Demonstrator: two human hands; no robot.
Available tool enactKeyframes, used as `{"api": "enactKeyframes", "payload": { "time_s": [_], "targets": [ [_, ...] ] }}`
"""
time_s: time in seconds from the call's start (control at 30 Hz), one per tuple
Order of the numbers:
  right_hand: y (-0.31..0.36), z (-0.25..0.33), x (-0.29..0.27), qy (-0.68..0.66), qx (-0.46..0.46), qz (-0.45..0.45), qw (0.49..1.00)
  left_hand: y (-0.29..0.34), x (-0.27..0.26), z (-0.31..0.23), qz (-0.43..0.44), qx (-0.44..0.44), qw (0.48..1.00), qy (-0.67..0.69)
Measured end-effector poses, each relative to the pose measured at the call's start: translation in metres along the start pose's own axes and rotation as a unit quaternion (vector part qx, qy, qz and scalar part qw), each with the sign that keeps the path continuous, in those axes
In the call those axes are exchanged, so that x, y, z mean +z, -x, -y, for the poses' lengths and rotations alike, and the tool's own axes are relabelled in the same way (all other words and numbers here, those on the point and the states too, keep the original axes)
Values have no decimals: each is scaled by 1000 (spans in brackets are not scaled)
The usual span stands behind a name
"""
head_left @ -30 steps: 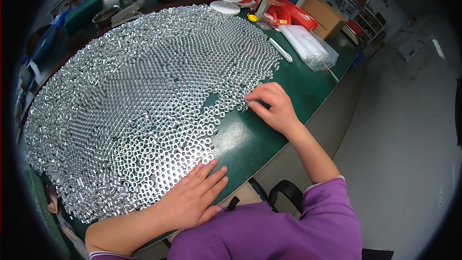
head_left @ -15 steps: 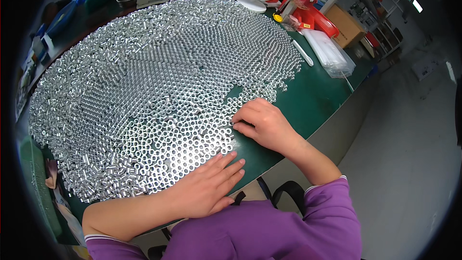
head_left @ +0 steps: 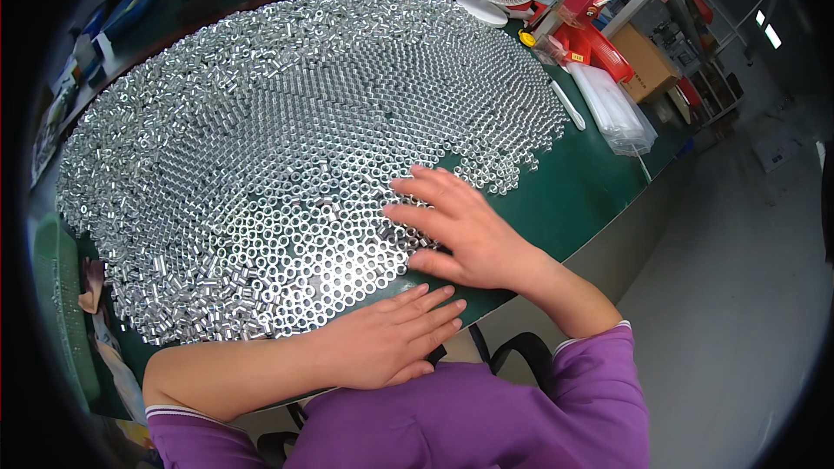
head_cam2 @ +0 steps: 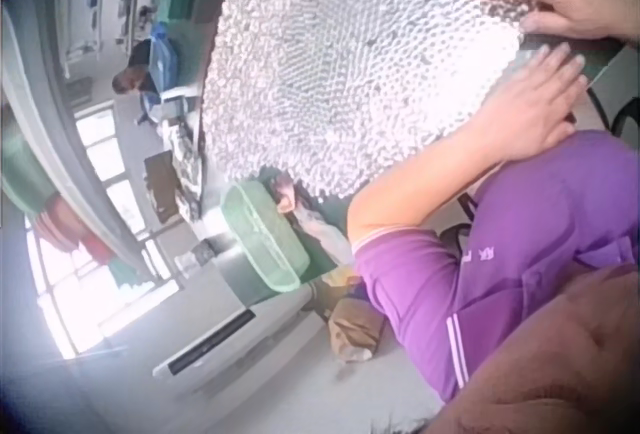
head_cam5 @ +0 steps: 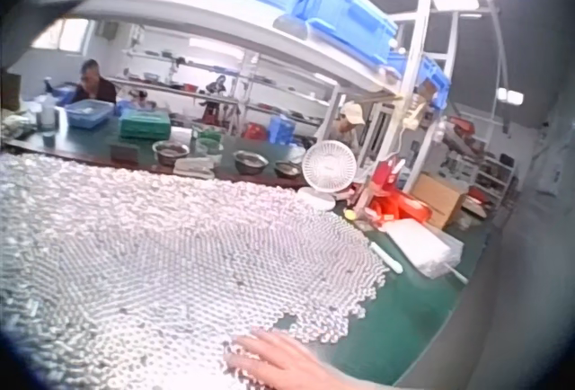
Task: The person sorts small metal rings by hand on a green workbench, inspecting them one by one.
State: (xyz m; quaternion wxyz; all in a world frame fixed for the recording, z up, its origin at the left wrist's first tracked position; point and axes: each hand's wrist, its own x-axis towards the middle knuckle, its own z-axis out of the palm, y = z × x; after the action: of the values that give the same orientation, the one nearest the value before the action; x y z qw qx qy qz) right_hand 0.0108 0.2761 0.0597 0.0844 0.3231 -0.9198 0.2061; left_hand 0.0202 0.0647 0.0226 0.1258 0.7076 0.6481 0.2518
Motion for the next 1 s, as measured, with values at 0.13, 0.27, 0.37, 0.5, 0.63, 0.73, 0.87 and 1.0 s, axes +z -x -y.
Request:
{"api": "enactKeyframes", "payload": {
  "time_s": [0.13,0.27,0.37,0.5,0.63,0.73,0.87,1.0],
  "targets": [
    [-21,-1,23,37,-53,106,992,-1,-1,-2,-3,-22,1000,10],
    [-22,-20,24,46,-3,139,989,-1,1,0,-18,-34,999,0],
    [-15,-12,28,14,-22,138,990,0,1,-2,-2,-56,998,14],
    [-33,-7,30,42,-67,159,984,0,-2,-1,11,-48,999,14],
    [-28,-16,30,67,-23,135,988,2,-2,0,0,-39,999,-5],
    [-24,-2,28,9,-37,160,986,-1,0,-2,-1,-54,998,22],
    [-39,-10,33,77,-27,137,987,-1,-2,-1,-4,-37,999,15],
    [-26,-11,25,54,17,153,987,0,3,0,-19,-38,999,-1]
  ]
}}
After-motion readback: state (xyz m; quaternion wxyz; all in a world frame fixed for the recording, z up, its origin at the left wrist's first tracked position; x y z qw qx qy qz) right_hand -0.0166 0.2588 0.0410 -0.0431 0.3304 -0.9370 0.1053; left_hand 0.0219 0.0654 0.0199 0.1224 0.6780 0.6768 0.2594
